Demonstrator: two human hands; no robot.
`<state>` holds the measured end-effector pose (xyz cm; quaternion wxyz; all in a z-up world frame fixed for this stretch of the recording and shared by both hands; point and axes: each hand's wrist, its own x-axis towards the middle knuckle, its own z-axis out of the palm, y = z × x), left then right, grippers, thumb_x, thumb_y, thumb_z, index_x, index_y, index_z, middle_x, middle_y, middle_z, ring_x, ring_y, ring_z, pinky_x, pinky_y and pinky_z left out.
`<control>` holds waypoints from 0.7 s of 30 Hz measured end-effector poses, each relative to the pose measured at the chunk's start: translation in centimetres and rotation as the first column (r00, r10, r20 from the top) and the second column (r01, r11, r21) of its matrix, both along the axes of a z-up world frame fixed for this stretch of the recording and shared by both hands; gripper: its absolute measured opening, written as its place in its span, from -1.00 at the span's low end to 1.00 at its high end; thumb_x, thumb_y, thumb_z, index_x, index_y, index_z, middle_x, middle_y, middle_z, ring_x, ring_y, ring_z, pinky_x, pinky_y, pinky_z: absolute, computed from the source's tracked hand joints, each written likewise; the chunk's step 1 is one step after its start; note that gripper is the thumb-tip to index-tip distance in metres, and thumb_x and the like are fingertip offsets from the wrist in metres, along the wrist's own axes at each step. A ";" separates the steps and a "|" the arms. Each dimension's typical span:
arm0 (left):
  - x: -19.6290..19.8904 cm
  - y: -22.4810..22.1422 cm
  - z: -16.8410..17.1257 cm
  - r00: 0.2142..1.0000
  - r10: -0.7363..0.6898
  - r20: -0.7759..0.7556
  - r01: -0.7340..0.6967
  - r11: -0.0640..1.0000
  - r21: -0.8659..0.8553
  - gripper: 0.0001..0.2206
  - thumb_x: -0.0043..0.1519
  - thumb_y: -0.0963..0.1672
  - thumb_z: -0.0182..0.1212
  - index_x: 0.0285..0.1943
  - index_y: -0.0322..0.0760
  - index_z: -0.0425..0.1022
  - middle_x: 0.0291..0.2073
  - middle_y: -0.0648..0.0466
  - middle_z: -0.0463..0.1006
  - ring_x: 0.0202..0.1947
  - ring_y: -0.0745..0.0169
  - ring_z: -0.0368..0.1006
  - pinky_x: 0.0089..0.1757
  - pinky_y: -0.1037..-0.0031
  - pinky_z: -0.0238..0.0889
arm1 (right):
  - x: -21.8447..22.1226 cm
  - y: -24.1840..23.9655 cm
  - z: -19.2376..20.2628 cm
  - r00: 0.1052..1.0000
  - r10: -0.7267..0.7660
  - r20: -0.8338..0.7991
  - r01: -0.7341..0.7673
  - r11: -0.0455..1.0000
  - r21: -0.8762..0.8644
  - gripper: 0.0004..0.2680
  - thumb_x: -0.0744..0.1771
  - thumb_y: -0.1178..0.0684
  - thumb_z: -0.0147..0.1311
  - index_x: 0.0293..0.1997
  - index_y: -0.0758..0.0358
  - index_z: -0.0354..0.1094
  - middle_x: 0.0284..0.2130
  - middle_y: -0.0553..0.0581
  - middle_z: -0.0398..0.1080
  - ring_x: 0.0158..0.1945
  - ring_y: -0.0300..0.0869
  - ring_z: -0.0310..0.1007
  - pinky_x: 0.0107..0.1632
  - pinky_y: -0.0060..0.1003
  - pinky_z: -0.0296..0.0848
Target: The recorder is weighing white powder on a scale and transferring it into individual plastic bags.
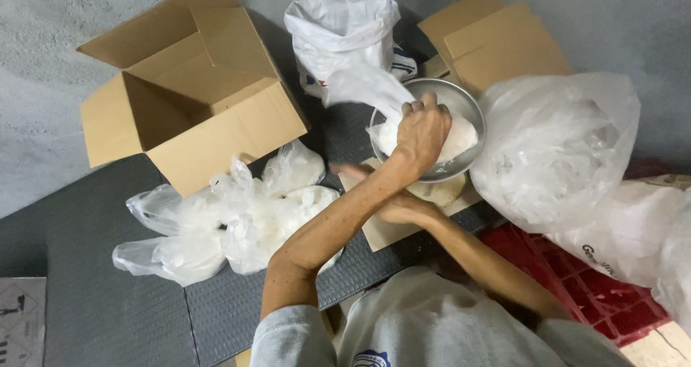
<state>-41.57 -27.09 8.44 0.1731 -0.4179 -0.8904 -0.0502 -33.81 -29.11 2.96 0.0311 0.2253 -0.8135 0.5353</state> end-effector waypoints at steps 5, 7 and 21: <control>-0.1 -2.2 -2.0 0.981 -0.160 -0.113 0.179 0.966 0.188 -0.90 0.09 -0.27 0.21 -0.25 -0.47 0.54 -0.17 -0.21 0.49 -0.19 -0.10 0.56 -0.04 0.23 0.46 | 5.0 9.3 7.1 0.896 0.006 0.443 -0.197 0.901 0.386 -0.71 0.35 0.01 0.05 0.21 0.21 0.34 0.16 0.14 0.42 0.26 -0.12 0.37 0.31 -0.17 0.31; 0.5 -3.0 -2.1 0.976 -0.209 0.062 0.184 0.943 0.278 -0.80 0.08 -0.34 0.13 -0.12 -0.53 0.49 -0.09 -0.22 0.46 -0.05 -0.20 0.52 -0.05 0.28 0.44 | 5.5 12.3 9.9 0.888 -0.116 0.446 -0.082 0.912 0.401 -0.79 0.36 -0.02 0.00 0.03 0.15 0.46 -0.10 0.07 0.60 -0.01 -0.17 0.60 0.09 -0.24 0.49; 1.4 -4.1 -3.3 0.970 -0.242 -0.008 0.216 0.853 0.475 -0.77 0.13 -0.31 0.13 -0.02 -0.53 0.47 0.01 -0.27 0.45 0.06 -0.28 0.44 0.07 0.21 0.37 | -15.2 13.0 5.3 0.861 -0.476 0.182 0.146 0.572 0.807 -0.46 0.20 -0.45 0.28 -0.31 0.44 0.49 -0.37 0.35 0.46 -0.29 0.10 0.52 -0.26 -0.03 0.49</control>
